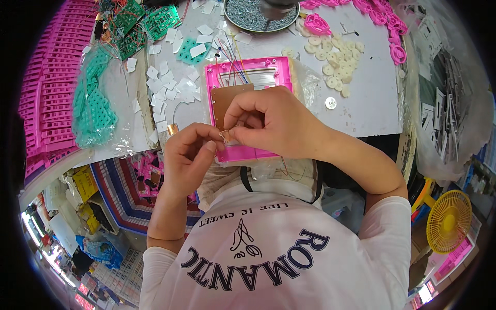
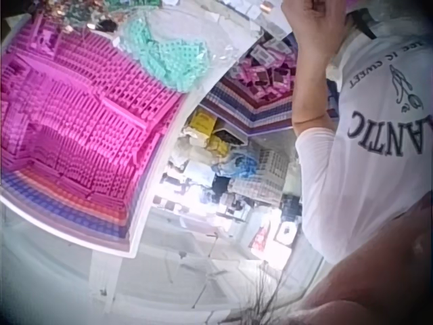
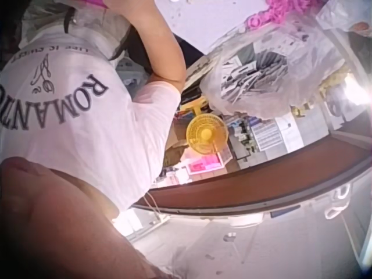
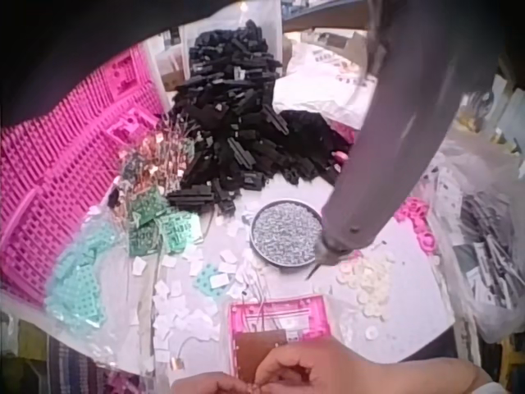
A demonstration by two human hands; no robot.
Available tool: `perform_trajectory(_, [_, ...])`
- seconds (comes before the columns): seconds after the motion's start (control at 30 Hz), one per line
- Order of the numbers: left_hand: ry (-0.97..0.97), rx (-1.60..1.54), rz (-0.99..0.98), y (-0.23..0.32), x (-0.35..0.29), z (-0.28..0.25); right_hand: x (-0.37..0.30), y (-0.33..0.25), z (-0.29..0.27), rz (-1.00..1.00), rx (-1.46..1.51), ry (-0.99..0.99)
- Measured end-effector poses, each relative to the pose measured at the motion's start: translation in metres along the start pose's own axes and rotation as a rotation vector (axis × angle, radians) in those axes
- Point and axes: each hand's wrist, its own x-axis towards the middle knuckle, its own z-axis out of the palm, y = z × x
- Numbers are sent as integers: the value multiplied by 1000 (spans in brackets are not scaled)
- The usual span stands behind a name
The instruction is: Assemble small plastic items and package them into frames using a hot glue gun at a workbench.
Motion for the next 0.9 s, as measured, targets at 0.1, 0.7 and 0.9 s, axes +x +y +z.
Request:
perform_trajectory(0.1, [1,126,61,4,2,2,0,0,4,34,40,10])
perform_trajectory(0.7, [34,-76,-7,3,5,7,2,0,7,-11,42,23])
perform_trajectory(0.9, [-16,-8,-11,3,5,6,1,1,6,-25,30,22])
